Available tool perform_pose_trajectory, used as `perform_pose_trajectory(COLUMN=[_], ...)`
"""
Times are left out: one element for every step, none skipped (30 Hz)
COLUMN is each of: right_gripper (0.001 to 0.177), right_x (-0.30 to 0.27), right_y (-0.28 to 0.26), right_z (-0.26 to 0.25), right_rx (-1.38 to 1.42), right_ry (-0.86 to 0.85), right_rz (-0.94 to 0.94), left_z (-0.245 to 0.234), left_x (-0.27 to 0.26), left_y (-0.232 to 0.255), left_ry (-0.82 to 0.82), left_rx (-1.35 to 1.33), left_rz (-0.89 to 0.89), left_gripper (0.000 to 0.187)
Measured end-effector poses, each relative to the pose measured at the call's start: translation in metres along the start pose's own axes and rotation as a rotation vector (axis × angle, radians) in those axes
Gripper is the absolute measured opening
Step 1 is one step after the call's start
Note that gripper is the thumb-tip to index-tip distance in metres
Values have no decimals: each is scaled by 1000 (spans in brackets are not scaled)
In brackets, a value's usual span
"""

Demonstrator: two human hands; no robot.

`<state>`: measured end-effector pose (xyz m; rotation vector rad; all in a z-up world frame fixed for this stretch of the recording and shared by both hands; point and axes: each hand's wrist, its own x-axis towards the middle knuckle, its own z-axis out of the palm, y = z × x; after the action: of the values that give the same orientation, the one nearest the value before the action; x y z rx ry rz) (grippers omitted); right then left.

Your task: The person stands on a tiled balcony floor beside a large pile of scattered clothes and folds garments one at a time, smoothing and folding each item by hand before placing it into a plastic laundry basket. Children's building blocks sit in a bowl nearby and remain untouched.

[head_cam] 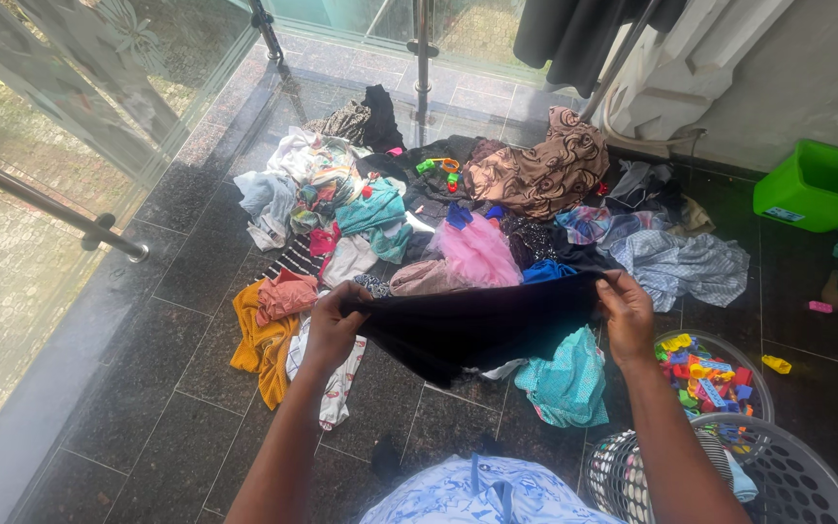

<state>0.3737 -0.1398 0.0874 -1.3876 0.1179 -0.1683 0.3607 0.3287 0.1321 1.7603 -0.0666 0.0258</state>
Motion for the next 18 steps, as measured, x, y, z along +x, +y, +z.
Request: perform_pose_trajectory(right_gripper=[11,12,13,13,14,14,14,15,15,14,14,14,14,14,15,16,17,17], right_x=[-1,-2,-2,-3,-2,-1,-2,-3,-3,-4,-3,-4,-3,-1,-2,-2,-3,-2], right_y=[-5,-10,-15,-20,-25,-29,-31,-32,-33,-34,-35,-35,-36,-38,-38,-40,-41,-43], right_z=[-1,0,1,3,5,8,11,13,15,16,18,19,21,22,24,25,26,26], right_rx=[-28,-56,-22,12,47,49,56,62,48,33,18,-17,-51,-85,-116,-146,-175,-177], right_ry=[-6,-12,-8,-3,0,-14,-26,-38,-49,-60,-72,-67,-64,-60,-64,-68,-72,-73], right_rz=[-9,-19,-2,16,32,31,30,29,2,-24,-52,-106,-160,-215,-253,-290,-328,-328], left_z=[-2,-4,-3,-2,-4,-4,-5,-6,-6,-6,-5,-4,-3,-2,-1,1,2,2], left_x=[1,0,0,0,0,0,0,-1,-1,0,1,1,2,4,5,6,7,8], left_y=[7,14,21,27,33,37,40,42,43,43,42,41,40,39,37,34,32,30], left_ry=[27,54,83,100,119,138,164,190,215,216,218,220,209,197,186,202,218,234], left_rx=[-7,-15,-25,35,96,157,201,246,289,260,229,197,143,88,35,33,31,30], left_rz=[-46,-92,-133,-62,10,81,112,144,175,211,247,284,257,229,199,203,207,211], left_gripper=[20,25,30,30,30,30,27,24,21,19,18,17,16,16,16,16,16,16])
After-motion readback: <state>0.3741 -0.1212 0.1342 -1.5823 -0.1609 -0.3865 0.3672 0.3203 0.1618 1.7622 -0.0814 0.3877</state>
